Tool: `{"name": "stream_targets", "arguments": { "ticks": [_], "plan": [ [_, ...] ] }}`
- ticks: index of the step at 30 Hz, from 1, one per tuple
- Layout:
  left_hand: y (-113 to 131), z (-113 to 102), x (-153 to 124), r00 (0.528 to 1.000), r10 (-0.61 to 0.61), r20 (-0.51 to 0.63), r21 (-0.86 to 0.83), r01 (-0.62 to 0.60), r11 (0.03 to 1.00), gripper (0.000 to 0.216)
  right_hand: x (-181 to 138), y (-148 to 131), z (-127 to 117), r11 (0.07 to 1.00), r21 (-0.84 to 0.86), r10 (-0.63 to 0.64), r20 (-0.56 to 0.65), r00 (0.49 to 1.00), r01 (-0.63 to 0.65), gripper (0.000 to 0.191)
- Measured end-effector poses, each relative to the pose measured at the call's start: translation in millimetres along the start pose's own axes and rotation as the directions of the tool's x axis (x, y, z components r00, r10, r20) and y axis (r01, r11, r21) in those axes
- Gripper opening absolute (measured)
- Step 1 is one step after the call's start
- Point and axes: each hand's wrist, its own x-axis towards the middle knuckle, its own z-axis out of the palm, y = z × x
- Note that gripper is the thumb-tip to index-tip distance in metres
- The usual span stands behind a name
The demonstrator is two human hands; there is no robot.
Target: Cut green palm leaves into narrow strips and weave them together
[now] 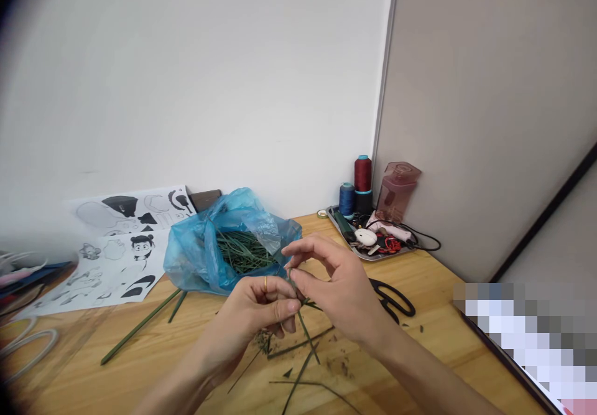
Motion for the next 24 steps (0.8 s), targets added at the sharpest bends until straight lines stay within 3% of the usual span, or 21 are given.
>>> {"name": "stream_targets", "arguments": {
  "ticks": [2, 4, 6, 7, 8, 10, 13, 16, 20, 24],
  "plan": [
    [-1, -2, 2, 0.998, 0.019, -0.057, -0.005, -0.019, 1.000, 0.013, 0, -2, -2, 0.999, -0.044, 0.003, -0.005, 1.000, -0.003, 0.027],
    [-2, -7, 5, 0.988, 0.023, -0.149, -0.042, -0.030, 0.999, 0.015, -2, -2, -4, 0.992, -0.116, -0.067, -0.141, 0.988, 0.050, 0.027],
    [-3, -12, 9, 0.970, 0.026, -0.243, -0.100, -0.052, 0.994, 0.017, -4, -2, -3, 0.959, -0.257, -0.198, -0.294, 0.935, 0.123, 0.013],
    [-3, -14, 11, 0.960, 0.029, -0.280, -0.134, -0.069, 0.989, 0.018, -6, -1, -2, 0.932, -0.339, -0.237, -0.301, 0.924, 0.128, 0.004],
    [-3, -15, 13, 0.951, 0.033, -0.306, -0.169, -0.089, 0.982, 0.019, -7, 0, 0, 0.904, -0.413, -0.235, -0.257, 0.937, 0.113, 0.004],
    [-3, -17, 15, 0.937, 0.042, -0.346, -0.237, -0.130, 0.963, 0.018, -8, 2, 5, 0.858, -0.510, -0.117, -0.092, 0.989, 0.054, 0.011],
    [-3, -17, 17, 0.920, 0.048, -0.389, -0.303, -0.177, 0.936, 0.017, -7, 8, 11, 0.845, -0.534, 0.041, 0.037, 0.998, -0.015, 0.011],
    [-4, -15, 18, 0.912, 0.046, -0.408, -0.329, -0.194, 0.924, 0.017, -5, 13, 12, 0.867, -0.496, 0.078, 0.039, 0.996, -0.048, 0.012],
    [-7, -16, 19, 0.907, 0.050, -0.417, -0.345, -0.210, 0.915, 0.016, -3, 14, 11, 0.843, -0.527, 0.068, -0.090, 0.994, -0.106, 0.010],
    [-10, -16, 20, 0.900, 0.083, -0.428, -0.359, -0.253, 0.898, 0.014, -5, 11, 15, 0.872, -0.482, 0.095, -0.004, 0.996, -0.085, 0.007]
  ]
}}
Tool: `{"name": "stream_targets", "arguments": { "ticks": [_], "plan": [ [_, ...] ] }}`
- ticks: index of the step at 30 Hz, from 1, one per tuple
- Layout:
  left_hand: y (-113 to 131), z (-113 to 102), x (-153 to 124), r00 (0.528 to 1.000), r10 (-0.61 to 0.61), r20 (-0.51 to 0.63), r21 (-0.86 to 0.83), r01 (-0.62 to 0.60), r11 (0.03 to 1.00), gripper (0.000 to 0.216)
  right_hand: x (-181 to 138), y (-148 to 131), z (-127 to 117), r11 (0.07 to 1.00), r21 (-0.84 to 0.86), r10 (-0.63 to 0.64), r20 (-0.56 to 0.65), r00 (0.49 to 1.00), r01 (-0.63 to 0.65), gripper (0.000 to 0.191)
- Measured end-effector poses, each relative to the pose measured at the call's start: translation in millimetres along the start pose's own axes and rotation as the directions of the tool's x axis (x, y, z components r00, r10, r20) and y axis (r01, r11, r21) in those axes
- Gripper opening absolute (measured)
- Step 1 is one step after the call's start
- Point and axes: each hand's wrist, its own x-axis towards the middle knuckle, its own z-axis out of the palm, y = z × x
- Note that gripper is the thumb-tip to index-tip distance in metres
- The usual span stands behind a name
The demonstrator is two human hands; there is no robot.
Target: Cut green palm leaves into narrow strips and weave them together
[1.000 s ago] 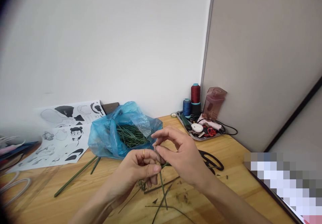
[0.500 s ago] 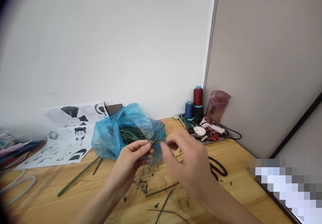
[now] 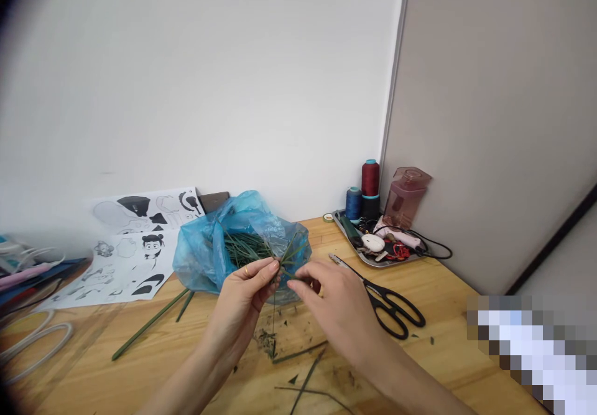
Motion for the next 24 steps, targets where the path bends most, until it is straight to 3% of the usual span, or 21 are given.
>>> {"name": "stream_targets", "arguments": {
  "ticks": [6, 12, 17, 24],
  "plan": [
    [-4, 3, -5, 0.999, 0.009, -0.053, -0.069, -0.012, 0.998, 0.015, -4, -5, 4, 0.982, 0.184, 0.021, 0.149, 0.989, -0.048, 0.022],
    [-2, 6, -9, 0.995, 0.031, -0.099, -0.129, -0.044, 0.991, 0.012, -2, -5, 1, 0.938, 0.327, 0.017, 0.285, 0.959, -0.114, 0.025],
    [1, 8, -13, 0.987, 0.098, -0.130, -0.081, -0.109, 0.991, 0.014, -1, -10, 0, 0.891, 0.420, 0.033, 0.323, 0.946, -0.174, 0.024],
    [1, 10, -18, 0.992, 0.111, -0.065, -0.010, -0.111, 0.994, 0.023, -3, -11, -3, 0.879, 0.425, 0.092, 0.296, 0.951, -0.217, 0.024]
  ]
}}
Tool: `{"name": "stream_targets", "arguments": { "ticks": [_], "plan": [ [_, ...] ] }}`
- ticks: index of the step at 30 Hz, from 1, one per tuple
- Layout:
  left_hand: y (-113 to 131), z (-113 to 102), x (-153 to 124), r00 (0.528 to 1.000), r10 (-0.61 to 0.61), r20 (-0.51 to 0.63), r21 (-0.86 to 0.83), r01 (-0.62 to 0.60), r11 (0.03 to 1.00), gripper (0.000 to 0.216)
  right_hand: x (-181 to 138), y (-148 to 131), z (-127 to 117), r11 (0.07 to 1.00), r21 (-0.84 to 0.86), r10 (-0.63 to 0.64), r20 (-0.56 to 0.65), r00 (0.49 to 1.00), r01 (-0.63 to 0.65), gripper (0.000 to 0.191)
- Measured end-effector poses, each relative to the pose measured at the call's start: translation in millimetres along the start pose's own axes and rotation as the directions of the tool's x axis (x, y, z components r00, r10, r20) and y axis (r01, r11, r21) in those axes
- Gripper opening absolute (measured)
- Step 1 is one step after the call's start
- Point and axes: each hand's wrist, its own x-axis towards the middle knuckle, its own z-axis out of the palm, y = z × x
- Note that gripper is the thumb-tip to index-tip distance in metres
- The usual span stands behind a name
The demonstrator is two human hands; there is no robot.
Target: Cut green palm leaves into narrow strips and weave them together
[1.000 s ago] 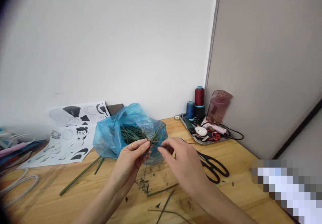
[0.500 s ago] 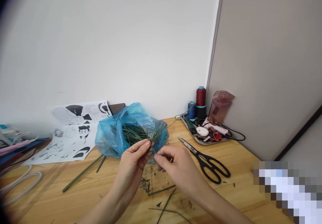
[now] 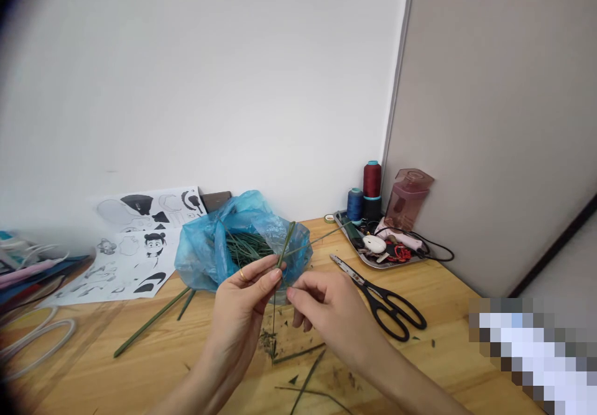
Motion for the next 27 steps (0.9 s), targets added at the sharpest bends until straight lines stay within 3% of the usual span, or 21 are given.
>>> {"name": "stream_targets", "arguments": {
  "ticks": [5, 11, 20, 27],
  "plan": [
    [0, 0, 4, 0.999, 0.013, -0.053, -0.028, -0.014, 1.000, 0.022, -2, -1, 1, 0.997, -0.067, -0.026, 0.037, 0.999, 0.028, 0.025],
    [9, -3, 9, 0.994, 0.053, -0.097, -0.060, -0.059, 0.996, 0.023, -4, 8, 5, 0.982, -0.184, 0.003, 0.186, 0.983, 0.032, 0.026],
    [14, -3, 8, 0.989, 0.093, -0.115, -0.039, -0.098, 0.994, 0.023, -1, 16, -1, 0.985, -0.174, 0.063, 0.398, 0.915, 0.008, 0.023],
    [19, -4, 10, 0.982, 0.132, -0.133, -0.041, -0.139, 0.989, 0.023, -4, 22, -10, 0.899, -0.391, 0.036, 0.516, 0.856, 0.197, 0.018]
  ]
}}
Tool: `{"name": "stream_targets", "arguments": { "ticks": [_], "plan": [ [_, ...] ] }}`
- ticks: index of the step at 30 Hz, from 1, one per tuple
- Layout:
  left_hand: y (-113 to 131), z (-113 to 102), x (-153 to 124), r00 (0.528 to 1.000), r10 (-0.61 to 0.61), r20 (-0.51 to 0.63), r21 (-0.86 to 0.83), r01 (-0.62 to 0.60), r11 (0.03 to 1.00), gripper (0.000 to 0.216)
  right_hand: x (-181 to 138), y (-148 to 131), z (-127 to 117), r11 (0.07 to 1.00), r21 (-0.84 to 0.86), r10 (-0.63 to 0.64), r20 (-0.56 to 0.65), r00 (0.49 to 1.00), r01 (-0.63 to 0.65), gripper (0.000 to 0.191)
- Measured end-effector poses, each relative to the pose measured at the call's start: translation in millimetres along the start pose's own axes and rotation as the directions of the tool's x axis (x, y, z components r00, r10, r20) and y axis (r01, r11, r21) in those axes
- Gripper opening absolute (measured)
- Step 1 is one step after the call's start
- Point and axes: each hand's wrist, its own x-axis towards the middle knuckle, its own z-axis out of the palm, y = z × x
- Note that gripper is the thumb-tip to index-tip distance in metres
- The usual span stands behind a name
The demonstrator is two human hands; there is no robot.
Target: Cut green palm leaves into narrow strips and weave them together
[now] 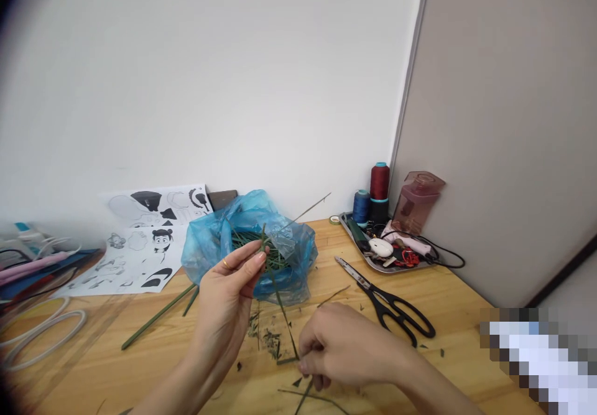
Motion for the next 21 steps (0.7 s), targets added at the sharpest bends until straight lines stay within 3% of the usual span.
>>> {"name": "stream_targets", "arguments": {
  "ticks": [3, 5, 9, 12, 16, 21],
  "plan": [
    [-3, 0, 0, 1.000, -0.007, 0.023, 0.027, 0.007, 1.000, 0.023, -3, 2, -4, 0.989, -0.146, -0.029, 0.013, 1.000, 0.030, 0.015],
    [-6, 0, -2, 0.998, -0.016, 0.056, 0.050, 0.013, 0.999, 0.022, -2, 1, -7, 0.979, -0.203, -0.028, -0.086, 0.996, 0.010, 0.010],
    [-12, -1, -7, 0.993, -0.018, 0.117, 0.089, 0.008, 0.996, 0.020, 4, -12, -10, 0.999, 0.009, 0.043, -0.361, 0.932, -0.042, 0.009],
    [-14, -1, -10, 0.986, -0.034, 0.165, 0.120, 0.014, 0.993, 0.020, 6, -23, -8, 0.988, 0.156, 0.050, -0.451, 0.891, 0.023, 0.020],
    [-15, -2, -12, 0.982, -0.045, 0.182, 0.125, 0.022, 0.992, 0.019, 5, -28, -5, 0.986, 0.155, 0.018, -0.485, 0.874, 0.065, 0.029],
    [-15, -1, -13, 0.985, -0.060, 0.162, 0.093, 0.046, 0.995, 0.020, 4, -26, -4, 0.995, 0.088, -0.012, -0.440, 0.898, 0.056, 0.029]
  ]
}}
